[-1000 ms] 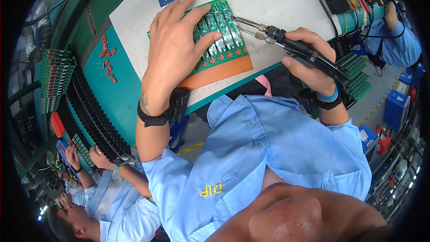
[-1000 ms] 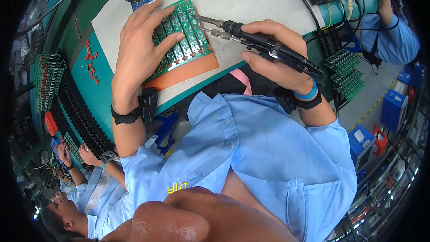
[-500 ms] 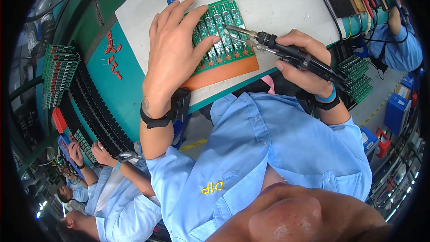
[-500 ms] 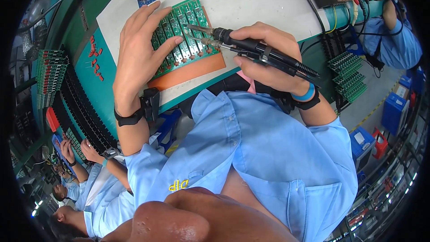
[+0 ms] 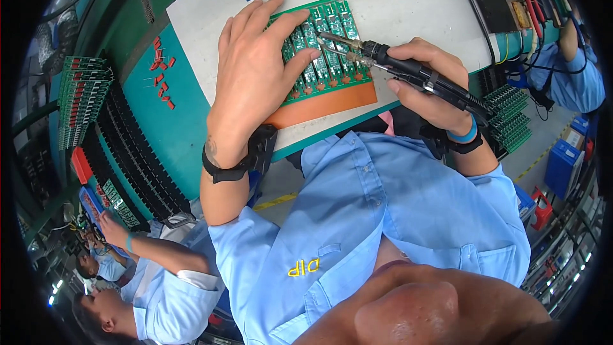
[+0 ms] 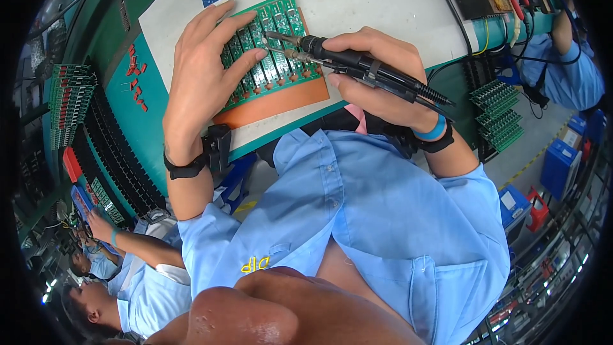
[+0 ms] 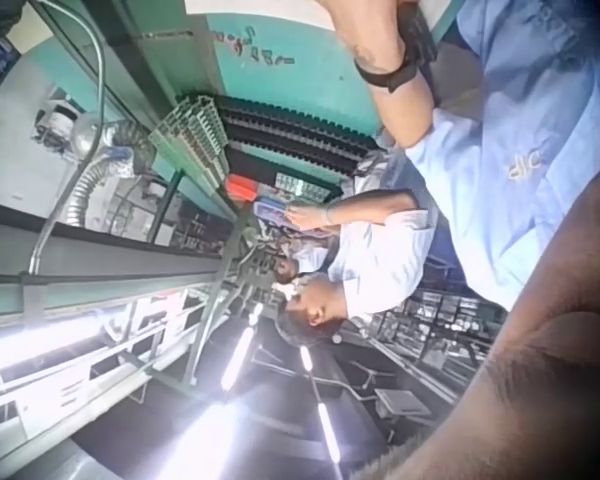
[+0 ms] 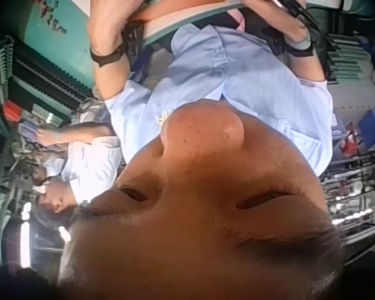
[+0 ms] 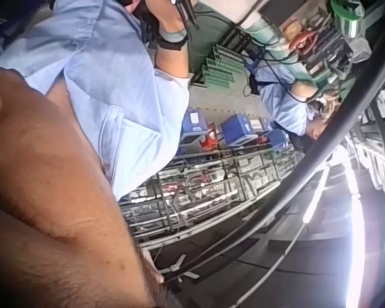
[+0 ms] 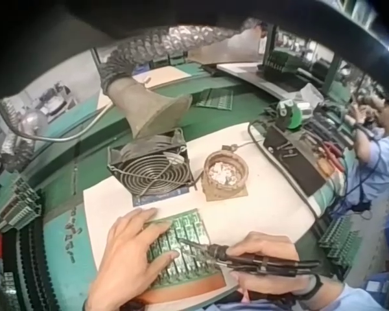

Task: The person picks up a circuit board and places it on a pad, then uses a soldering iron to apply solder to the board. After soldering, the person picks up the circuit board, places it against a metal plate, and then sets it back down on the pad.

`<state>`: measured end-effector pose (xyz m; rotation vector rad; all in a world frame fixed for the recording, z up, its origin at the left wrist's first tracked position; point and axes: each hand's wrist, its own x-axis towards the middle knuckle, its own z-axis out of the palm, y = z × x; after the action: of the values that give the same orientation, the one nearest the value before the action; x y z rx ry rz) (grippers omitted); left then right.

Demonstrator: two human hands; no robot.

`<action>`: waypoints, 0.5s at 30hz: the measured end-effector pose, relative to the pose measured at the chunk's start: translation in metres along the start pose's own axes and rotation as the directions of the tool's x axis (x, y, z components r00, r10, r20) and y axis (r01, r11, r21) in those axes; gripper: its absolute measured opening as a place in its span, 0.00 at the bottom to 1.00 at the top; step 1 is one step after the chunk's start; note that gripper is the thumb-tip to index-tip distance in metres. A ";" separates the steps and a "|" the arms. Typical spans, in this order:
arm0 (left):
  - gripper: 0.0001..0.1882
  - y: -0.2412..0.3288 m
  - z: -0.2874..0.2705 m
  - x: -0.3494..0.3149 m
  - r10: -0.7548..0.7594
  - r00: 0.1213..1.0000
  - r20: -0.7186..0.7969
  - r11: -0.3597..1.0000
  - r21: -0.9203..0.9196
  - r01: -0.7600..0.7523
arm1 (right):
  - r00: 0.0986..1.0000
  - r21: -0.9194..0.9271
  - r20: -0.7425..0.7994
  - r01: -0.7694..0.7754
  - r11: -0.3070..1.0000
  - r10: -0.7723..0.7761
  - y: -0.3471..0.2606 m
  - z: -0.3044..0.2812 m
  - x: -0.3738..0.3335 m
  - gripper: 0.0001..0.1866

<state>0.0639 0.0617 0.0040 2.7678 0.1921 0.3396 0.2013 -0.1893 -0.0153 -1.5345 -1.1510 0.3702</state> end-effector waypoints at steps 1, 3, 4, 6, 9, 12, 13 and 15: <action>0.25 -0.001 0.001 0.000 -0.004 1.000 -0.004 1.000 -0.011 0.004 | 1.000 0.000 0.002 0.000 1.000 0.000 0.000 0.000 0.000 0.22; 0.25 -0.002 0.002 0.000 -0.008 1.000 -0.007 1.000 -0.024 0.008 | 1.000 -0.006 0.010 0.008 1.000 -0.008 0.000 -0.001 0.001 0.22; 0.25 -0.002 0.002 0.000 -0.008 1.000 -0.007 1.000 -0.025 0.008 | 1.000 -0.009 0.014 0.012 1.000 -0.012 -0.001 -0.001 0.001 0.22; 0.24 -0.002 0.002 0.000 -0.007 1.000 -0.008 1.000 -0.027 0.007 | 1.000 -0.007 0.013 0.010 1.000 -0.010 -0.001 -0.001 0.001 0.22; 0.25 -0.001 0.001 0.000 -0.011 1.000 -0.006 1.000 -0.028 0.011 | 1.000 -0.003 0.010 0.006 1.000 -0.006 -0.002 -0.001 0.001 0.22; 0.25 -0.001 0.002 -0.001 -0.013 1.000 -0.008 0.999 -0.030 0.013 | 1.000 -0.016 0.020 0.016 1.000 -0.016 -0.002 -0.001 0.002 0.22; 0.25 -0.002 0.002 -0.001 -0.013 1.000 -0.010 0.999 -0.031 0.013 | 1.000 -0.016 0.021 0.016 1.000 -0.016 -0.003 -0.001 0.002 0.22; 0.25 -0.002 0.003 0.000 -0.012 1.000 -0.012 0.999 -0.032 0.012 | 1.000 -0.027 0.018 0.022 0.999 -0.022 -0.003 0.000 0.001 0.22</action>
<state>0.0640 0.0625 0.0010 2.7330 0.2046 0.3534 0.2007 -0.1887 -0.0120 -1.5434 -1.1905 0.3557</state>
